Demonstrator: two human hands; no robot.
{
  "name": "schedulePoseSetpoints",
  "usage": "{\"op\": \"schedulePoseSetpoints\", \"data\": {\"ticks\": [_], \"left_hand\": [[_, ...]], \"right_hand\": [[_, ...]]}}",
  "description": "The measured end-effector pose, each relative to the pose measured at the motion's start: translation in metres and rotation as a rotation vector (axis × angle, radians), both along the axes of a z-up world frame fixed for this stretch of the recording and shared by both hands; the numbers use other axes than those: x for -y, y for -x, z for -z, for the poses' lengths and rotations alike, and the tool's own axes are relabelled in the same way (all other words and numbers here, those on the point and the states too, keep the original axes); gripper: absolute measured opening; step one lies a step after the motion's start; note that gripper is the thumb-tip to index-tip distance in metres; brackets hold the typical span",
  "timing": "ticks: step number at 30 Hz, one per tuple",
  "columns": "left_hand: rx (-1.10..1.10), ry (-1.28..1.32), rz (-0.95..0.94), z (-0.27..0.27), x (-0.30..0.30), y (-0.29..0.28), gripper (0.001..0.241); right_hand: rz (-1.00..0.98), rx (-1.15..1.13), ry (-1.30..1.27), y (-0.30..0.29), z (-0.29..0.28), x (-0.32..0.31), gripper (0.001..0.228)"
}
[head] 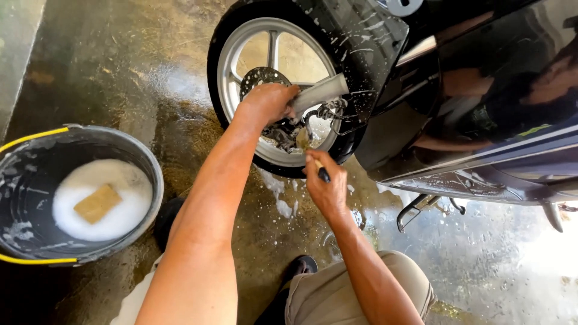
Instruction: Cleaning the front wheel and brake assembly of a motorcycle using a brush and soapy water.
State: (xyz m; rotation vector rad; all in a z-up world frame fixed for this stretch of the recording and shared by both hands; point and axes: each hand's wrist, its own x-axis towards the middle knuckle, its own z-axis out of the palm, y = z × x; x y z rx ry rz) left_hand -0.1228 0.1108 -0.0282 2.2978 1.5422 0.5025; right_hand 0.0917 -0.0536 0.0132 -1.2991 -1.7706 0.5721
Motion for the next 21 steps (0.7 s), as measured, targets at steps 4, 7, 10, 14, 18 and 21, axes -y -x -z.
{"op": "schedulePoseSetpoints", "data": {"ticks": [4,7,10,14,18,21], "left_hand": [[-0.015,0.010,-0.027,-0.009,0.010,0.002,0.055],[-0.026,0.004,-0.020,-0.012,0.012,0.003,0.049],[-0.033,0.010,0.004,-0.021,0.017,0.002,0.053],[-0.074,0.023,0.015,-0.042,0.026,0.003,0.045],[-0.081,0.049,0.050,-0.048,0.024,0.003,0.050],[-0.067,0.084,0.049,-0.052,0.030,-0.001,0.046]], "right_hand": [[0.066,-0.182,0.184,0.005,-0.028,0.013,0.016],[0.138,-0.230,0.315,-0.006,-0.036,0.017,0.016],[0.215,-0.191,0.242,-0.016,-0.041,0.014,0.017],[0.261,-0.285,0.332,-0.024,-0.037,-0.006,0.017],[0.181,-0.599,0.461,-0.046,0.026,-0.039,0.017],[0.285,-0.605,0.308,-0.043,0.007,-0.025,0.013]]}}
